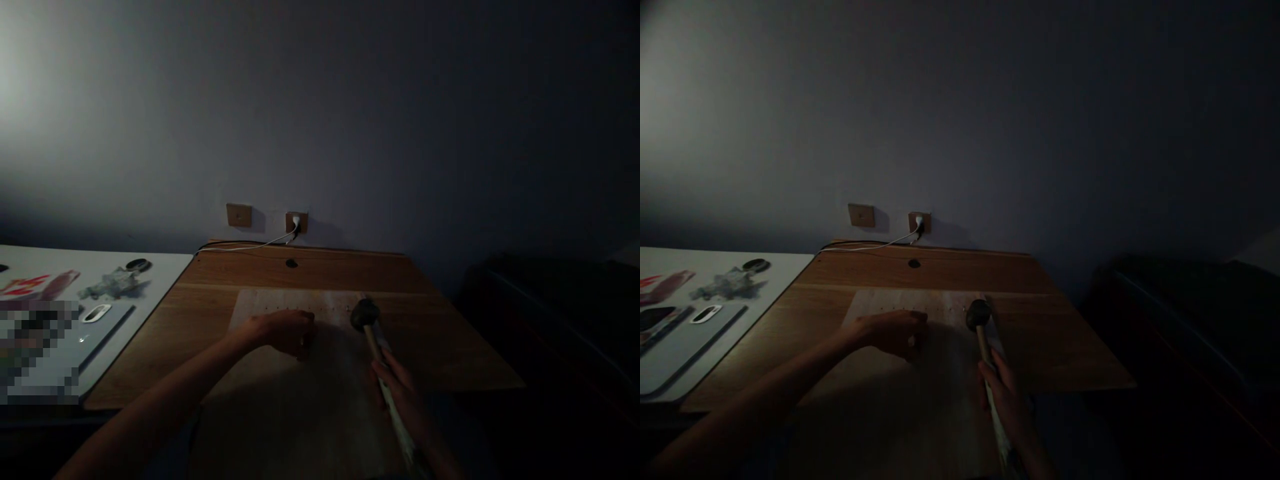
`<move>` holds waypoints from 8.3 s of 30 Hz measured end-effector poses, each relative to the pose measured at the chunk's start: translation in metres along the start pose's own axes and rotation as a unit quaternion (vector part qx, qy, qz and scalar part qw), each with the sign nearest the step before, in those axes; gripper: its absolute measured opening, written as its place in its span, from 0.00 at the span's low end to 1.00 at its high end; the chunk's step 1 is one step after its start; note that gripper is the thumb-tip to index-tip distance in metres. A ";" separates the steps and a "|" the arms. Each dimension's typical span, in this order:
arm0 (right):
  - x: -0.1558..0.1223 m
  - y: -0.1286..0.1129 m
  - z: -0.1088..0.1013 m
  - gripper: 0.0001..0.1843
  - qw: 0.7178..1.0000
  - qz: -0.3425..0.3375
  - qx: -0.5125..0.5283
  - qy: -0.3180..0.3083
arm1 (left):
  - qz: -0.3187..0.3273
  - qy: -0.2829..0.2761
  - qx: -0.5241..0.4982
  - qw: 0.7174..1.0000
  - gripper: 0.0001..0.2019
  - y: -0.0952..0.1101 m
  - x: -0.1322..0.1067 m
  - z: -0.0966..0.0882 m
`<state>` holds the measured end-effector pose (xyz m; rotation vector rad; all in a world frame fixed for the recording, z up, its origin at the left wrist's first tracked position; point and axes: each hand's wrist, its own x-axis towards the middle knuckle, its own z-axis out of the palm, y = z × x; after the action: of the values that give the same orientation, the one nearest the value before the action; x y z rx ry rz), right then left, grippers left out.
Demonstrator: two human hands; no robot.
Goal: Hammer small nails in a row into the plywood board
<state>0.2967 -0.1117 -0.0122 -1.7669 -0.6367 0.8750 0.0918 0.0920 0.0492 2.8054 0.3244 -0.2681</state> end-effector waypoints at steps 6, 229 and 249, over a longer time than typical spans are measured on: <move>-0.002 -0.003 0.001 0.39 1.000 0.023 -0.007 -0.009 | 0.026 0.024 -0.044 0.998 0.02 -0.004 0.014 0.003; -0.019 -0.019 0.028 0.32 0.990 0.027 0.012 -0.135 | -0.073 0.356 -0.197 0.911 0.10 -0.068 0.041 0.057; 0.000 -0.052 0.075 0.16 0.976 -0.082 -0.031 -0.199 | -0.063 0.366 -0.285 0.884 0.25 -0.073 0.046 0.065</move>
<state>0.2360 -0.0521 0.0209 -1.5761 -1.0634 1.1132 0.1082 0.1481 -0.0423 2.1793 0.6270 0.7661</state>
